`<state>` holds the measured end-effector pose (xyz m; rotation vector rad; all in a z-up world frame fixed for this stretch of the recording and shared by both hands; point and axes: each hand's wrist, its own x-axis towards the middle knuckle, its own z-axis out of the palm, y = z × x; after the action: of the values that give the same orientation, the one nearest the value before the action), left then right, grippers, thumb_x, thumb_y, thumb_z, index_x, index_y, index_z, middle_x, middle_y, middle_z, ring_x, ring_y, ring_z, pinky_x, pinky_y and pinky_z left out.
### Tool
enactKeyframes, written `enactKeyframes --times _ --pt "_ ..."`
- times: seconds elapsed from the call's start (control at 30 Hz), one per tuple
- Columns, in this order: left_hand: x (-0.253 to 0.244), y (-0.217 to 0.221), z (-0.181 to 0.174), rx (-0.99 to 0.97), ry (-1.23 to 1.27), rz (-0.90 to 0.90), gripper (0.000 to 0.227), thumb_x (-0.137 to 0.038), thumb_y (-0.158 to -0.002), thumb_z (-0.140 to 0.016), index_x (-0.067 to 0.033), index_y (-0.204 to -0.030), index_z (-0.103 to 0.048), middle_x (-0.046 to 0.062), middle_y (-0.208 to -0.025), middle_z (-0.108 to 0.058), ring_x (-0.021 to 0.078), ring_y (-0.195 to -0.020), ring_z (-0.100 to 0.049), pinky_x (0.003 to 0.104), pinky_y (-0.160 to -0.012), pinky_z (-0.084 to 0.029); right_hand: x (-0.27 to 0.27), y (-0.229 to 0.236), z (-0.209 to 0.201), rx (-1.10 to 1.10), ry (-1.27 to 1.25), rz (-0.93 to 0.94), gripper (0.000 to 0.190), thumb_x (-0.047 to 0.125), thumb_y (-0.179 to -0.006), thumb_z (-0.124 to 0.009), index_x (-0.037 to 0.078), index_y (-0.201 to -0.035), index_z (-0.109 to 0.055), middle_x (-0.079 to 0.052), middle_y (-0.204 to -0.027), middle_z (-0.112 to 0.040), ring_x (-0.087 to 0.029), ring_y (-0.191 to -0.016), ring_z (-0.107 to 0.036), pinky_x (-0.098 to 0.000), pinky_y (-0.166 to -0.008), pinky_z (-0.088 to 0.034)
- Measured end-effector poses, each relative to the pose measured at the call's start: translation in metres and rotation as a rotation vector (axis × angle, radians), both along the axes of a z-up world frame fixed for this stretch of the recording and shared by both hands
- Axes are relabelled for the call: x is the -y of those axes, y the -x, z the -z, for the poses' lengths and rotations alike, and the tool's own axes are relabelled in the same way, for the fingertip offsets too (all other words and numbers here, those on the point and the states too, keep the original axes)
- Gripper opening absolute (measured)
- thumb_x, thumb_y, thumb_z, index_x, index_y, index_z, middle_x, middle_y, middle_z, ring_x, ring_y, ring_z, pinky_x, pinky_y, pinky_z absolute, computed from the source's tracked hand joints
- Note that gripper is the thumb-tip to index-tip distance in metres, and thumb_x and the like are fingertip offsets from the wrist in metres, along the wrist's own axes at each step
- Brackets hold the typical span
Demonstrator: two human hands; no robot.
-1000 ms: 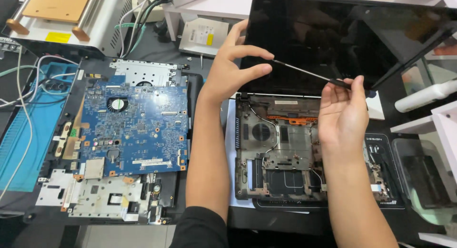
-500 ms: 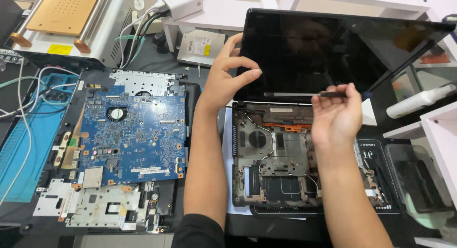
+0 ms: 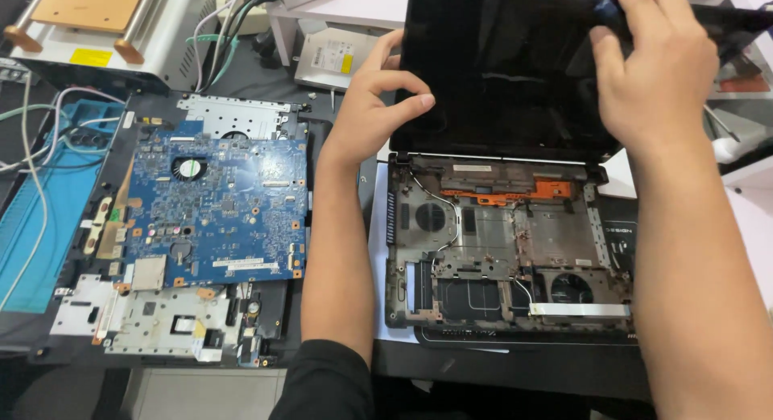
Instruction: The person disassembles a laptop by removing screws and detaching internal components. They use a screwdriver to loosen screws on the motherboard and screen bezel, then lift out the motherboard and set it aside.
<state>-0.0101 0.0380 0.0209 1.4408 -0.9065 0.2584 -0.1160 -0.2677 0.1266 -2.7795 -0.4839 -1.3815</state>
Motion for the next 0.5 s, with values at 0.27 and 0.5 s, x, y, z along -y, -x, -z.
enactKeyframes --times 0.27,0.5 --pt "-0.012 0.068 -0.017 0.102 -0.291 -0.721 0.011 -0.024 -0.085 -0.081 -0.0128 -0.088 -0.081 0.014 -0.152 -0.049 0.0393 -0.143 -0.041 0.049 -0.118 -0.036 0.017 0.006 0.018 -0.054 -0.112 -0.112 0.031 -0.003 -0.096 -0.066 0.0 -0.126 -0.066 -0.017 -0.122 -0.063 -0.036 -0.114 -0.067 -0.0399 -0.099 -0.053" --pt "-0.046 0.124 0.015 0.252 -1.12 -0.812 0.009 -0.017 -0.076 -0.074 -0.0131 -0.077 -0.082 0.014 -0.146 -0.056 0.0417 -0.141 -0.04 0.07 -0.115 -0.012 0.041 -0.005 0.053 -0.143 -0.39 -0.155 0.027 0.007 -0.109 -0.059 -0.003 -0.134 -0.063 -0.013 -0.116 -0.069 -0.031 -0.105 -0.069 -0.039 -0.096 -0.054"
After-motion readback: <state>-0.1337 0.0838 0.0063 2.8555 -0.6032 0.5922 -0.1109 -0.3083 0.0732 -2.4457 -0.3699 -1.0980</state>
